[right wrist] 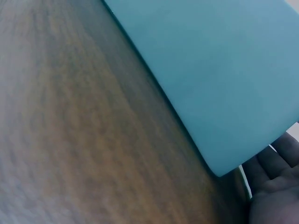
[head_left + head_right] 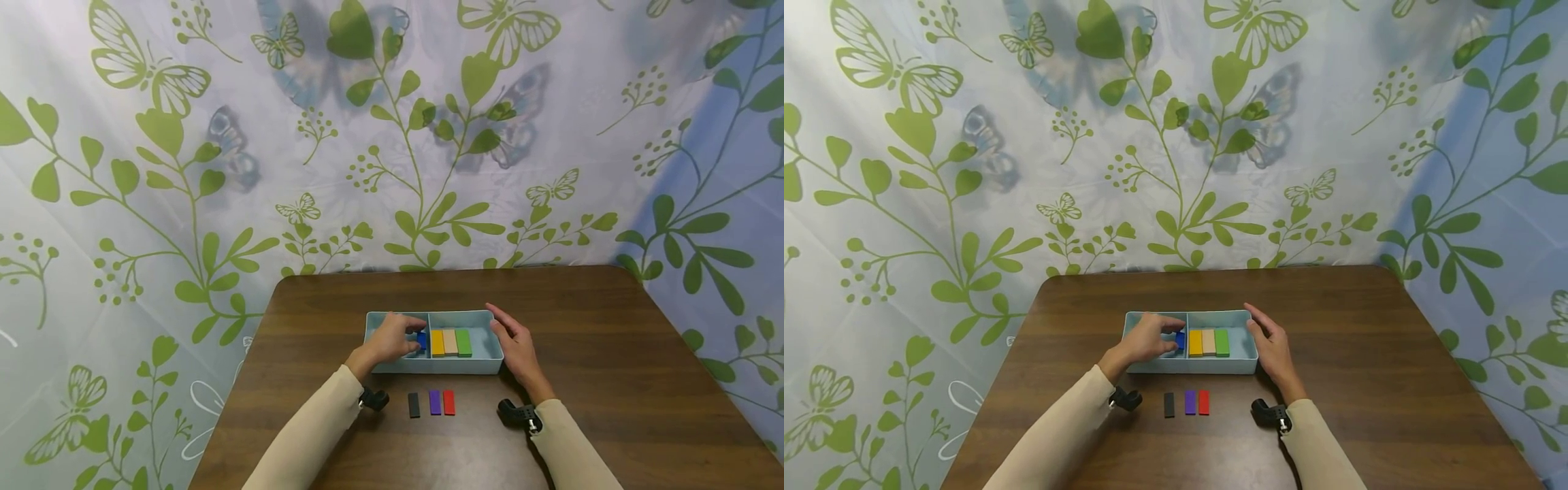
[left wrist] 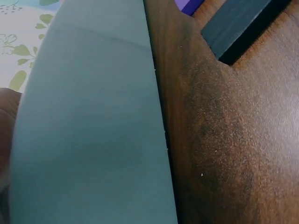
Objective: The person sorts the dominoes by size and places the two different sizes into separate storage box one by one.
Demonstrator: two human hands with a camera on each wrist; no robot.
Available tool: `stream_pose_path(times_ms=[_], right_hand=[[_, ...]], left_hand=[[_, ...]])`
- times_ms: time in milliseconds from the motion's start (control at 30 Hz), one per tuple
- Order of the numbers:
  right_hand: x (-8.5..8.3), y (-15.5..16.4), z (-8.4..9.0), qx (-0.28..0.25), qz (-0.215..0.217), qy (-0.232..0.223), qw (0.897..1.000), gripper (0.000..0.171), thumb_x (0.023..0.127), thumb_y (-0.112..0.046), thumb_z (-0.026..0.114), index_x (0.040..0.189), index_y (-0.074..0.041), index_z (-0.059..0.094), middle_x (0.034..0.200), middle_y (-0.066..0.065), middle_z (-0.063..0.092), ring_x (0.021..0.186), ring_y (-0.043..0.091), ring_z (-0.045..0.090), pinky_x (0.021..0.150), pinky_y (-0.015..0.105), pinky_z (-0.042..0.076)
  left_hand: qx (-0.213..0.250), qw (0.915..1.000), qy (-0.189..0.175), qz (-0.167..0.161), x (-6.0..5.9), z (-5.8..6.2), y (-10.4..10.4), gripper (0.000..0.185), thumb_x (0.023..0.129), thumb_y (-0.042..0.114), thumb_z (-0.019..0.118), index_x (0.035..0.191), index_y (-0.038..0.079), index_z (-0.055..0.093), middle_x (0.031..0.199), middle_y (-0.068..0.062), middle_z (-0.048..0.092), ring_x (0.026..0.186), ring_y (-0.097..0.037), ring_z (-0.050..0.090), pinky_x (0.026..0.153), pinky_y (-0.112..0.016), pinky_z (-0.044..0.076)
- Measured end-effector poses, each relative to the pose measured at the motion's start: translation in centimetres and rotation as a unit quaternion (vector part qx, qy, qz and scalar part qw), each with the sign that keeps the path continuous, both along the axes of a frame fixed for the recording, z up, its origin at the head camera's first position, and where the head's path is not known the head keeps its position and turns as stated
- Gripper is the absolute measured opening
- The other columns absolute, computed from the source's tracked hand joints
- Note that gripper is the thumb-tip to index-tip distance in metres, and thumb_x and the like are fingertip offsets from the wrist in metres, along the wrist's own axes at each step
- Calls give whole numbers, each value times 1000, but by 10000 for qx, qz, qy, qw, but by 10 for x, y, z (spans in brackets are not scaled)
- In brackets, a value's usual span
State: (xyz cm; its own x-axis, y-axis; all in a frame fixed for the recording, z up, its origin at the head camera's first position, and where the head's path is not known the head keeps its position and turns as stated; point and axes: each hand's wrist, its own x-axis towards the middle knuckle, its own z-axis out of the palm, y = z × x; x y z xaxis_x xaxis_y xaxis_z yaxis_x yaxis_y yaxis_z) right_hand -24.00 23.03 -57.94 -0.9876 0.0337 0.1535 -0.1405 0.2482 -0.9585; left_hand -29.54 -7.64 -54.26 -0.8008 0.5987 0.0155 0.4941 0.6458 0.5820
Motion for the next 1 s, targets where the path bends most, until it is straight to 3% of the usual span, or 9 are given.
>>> stream_pose_path(times_ms=[100, 267, 333, 500, 633, 767, 1000], right_hand=[[-1, 0, -1, -17, -2, -45, 10000, 48, 117, -22, 54, 162, -8, 54, 169, 17, 50, 155, 37, 46, 104, 2, 35], [-16, 6, -29, -25, -62, 32, 10000, 47, 117, -25, 54, 163, -13, 54, 169, 13, 50, 155, 34, 47, 105, 0, 33], [-18, 7, -34, -5, -68, 59, 10000, 48, 117, -25, 54, 163, -13, 54, 169, 14, 50, 156, 36, 46, 105, 0, 33], [-6, 1, -12, -35, -24, 53, 10000, 47, 116, -21, 55, 161, -7, 55, 168, 19, 51, 155, 41, 47, 103, 0, 33], [0, -1, -2, 28, 13, 150, 9999, 47, 116, -19, 56, 160, -4, 55, 166, 21, 52, 153, 42, 48, 102, 0, 35], [-1, -1, -3, -6, -12, 87, 10000, 47, 116, -18, 56, 160, -5, 55, 167, 20, 52, 154, 41, 48, 102, 0, 34], [-4, -1, -10, -59, -96, -35, 9999, 47, 117, -20, 55, 162, -10, 54, 169, 16, 51, 156, 38, 46, 104, 0, 32]], left_hand=[[-33, 10000, 5, 0, -2, -2, 1, 47, 96, 7, 84, 141, 3, 73, 139, -11, 76, 122, -26, 76, 105, -43, 62], [-83, 10000, 31, 4, -6, -4, 3, 47, 94, 6, 84, 140, 2, 73, 137, -12, 77, 120, -26, 76, 104, -43, 63], [-73, 9998, 170, -74, -13, -17, 2, 47, 94, 6, 84, 139, 3, 74, 136, -11, 78, 119, -24, 76, 102, -41, 63], [-94, 9990, 388, -225, -24, -35, -1, 48, 91, 8, 85, 138, 6, 76, 135, -7, 78, 120, -19, 75, 104, -39, 63], [-221, 9991, 314, -202, -17, -21, 3, 47, 91, 6, 86, 137, 3, 76, 135, -11, 78, 121, -21, 75, 107, -42, 61], [-348, 9993, 89, -87, -10, -9, 6, 47, 92, 5, 86, 137, 2, 75, 137, -13, 77, 123, -24, 75, 110, -43, 60], [-215, 9997, 124, -29, -11, -14, 3, 47, 92, 7, 84, 138, 2, 74, 137, -11, 77, 125, -24, 73, 110, -44, 59]])
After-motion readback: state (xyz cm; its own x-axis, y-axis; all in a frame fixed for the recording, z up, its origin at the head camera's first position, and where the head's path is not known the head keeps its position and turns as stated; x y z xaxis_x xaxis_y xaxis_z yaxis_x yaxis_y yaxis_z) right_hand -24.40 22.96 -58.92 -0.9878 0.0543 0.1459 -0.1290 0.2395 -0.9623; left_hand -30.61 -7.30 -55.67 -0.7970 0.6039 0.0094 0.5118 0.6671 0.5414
